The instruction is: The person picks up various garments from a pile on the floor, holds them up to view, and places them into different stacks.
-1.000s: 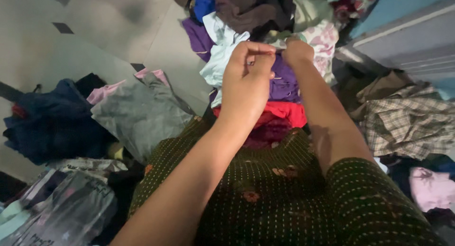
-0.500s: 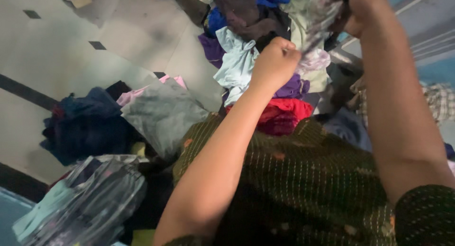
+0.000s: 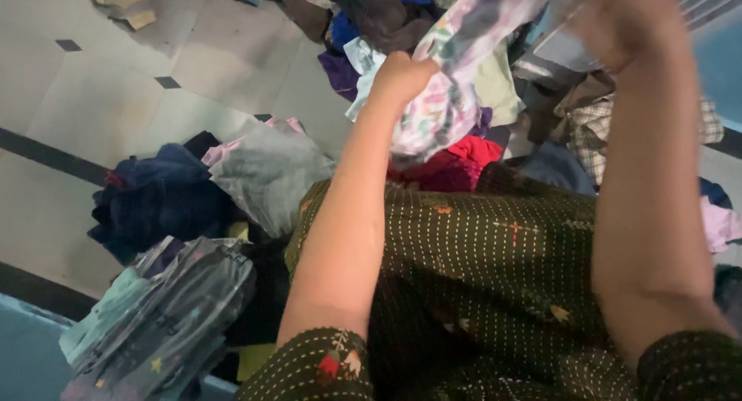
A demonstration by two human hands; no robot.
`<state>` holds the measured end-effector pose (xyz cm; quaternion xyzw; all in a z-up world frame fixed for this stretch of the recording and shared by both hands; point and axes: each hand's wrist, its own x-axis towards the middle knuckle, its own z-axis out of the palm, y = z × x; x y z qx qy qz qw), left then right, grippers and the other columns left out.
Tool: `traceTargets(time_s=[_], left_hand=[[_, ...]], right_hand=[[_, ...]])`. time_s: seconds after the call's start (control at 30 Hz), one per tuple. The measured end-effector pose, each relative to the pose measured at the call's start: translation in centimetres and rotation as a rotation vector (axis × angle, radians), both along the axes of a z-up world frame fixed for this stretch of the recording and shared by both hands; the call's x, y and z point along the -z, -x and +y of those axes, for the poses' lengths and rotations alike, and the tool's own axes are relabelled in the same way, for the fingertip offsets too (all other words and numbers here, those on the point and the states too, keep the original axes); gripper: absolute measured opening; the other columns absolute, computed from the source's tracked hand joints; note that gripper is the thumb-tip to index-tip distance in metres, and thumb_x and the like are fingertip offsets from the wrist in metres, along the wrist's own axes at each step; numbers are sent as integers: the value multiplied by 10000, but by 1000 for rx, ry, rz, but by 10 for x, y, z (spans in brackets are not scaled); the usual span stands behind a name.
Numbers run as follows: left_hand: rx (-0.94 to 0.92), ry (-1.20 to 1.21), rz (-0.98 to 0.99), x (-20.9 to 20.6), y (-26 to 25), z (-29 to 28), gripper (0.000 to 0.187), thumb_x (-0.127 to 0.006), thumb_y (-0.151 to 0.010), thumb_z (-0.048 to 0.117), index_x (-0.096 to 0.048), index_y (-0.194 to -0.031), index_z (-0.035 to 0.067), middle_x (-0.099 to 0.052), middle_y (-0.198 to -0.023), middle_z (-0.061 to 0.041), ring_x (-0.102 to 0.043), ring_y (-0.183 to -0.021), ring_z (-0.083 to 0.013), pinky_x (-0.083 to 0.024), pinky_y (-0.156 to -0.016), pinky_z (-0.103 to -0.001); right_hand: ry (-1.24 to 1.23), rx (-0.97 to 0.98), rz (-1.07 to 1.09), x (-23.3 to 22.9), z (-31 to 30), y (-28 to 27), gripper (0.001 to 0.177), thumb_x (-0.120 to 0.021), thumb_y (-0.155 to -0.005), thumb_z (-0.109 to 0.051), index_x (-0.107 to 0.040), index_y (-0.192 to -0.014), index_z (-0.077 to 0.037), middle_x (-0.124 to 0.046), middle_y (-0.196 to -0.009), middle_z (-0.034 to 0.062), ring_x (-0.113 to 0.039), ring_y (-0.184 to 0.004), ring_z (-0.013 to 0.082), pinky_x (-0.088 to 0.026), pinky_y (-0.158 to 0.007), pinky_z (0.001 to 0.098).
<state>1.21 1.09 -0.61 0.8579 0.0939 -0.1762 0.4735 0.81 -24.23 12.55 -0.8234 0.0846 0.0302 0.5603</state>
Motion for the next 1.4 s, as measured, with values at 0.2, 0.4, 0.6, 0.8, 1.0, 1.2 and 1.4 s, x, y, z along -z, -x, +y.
traceTargets(time_s=[0.2, 0.4, 0.6, 0.8, 1.0, 1.2, 1.4], left_hand=[[-208, 908, 188, -25, -5, -5, 389, -714, -864, 297, -690, -1142, 26, -659, -1151, -195, -605, -1130, -360, -442, -935, -624], [-213, 1635, 174, -18, -22, -23, 248, -720, -831, 13, -648, -1054, -68, -715, -1017, -204, -699, -972, -371, -588, -869, -570], [-577, 1255, -73, -30, -29, -30, 498, -688, -821, -68, -498, -1265, 51, -639, -1107, -193, -691, -965, -353, -611, -792, -556], [-309, 619, -856, -37, -16, -27, 610, -686, -818, -113, -571, -1406, 7, -530, -1379, -165, -555, -1251, -260, -487, -1064, -347], [104, 523, -1042, -78, 13, -27, 613, -667, -831, -54, -586, -1428, 64, -580, -1413, -150, -549, -1322, -308, -487, -1070, -338], [131, -35, -1154, -151, 36, -16, 331, -870, -809, 101, -729, -1108, 89, -734, -1045, -91, -718, -971, -272, -552, -837, -356], [626, 584, -471, -147, 23, 16, 283, -877, -814, 243, -764, -987, 50, -735, -817, -15, -625, -699, -92, -481, -632, -270]], right_hand=[[322, -597, 321, 13, 20, 64, 1025, -718, -786, -314, -196, -1664, -221, -456, -1601, 147, -462, -1449, 358, -326, -1197, 557], [417, -427, -7, 93, 22, 60, 1482, -990, -630, -199, 117, -1615, -133, -238, -1600, 359, -314, -1435, 482, -351, -1088, 556], [524, -61, -22, 117, -11, 34, 544, -860, -726, -54, -683, -1240, -69, -757, -1096, 167, -735, -995, 295, -561, -862, 416], [436, 57, -419, 73, -54, 29, 350, -786, -876, 20, -744, -1212, -70, -771, -1066, 131, -719, -970, 211, -552, -829, 361], [182, 60, -651, 11, -83, 43, 466, -845, -941, 102, -684, -1344, -69, -662, -1213, 67, -634, -1045, 158, -517, -831, 274], [-108, 36, -543, -43, -100, 78, 383, -798, -898, 10, -664, -1242, -92, -692, -1224, 26, -693, -1085, 119, -640, -964, 256], [-528, -466, -364, -26, -135, 72, 416, -826, -808, -41, -699, -1199, -100, -737, -986, 100, -714, -861, 172, -613, -773, 308]])
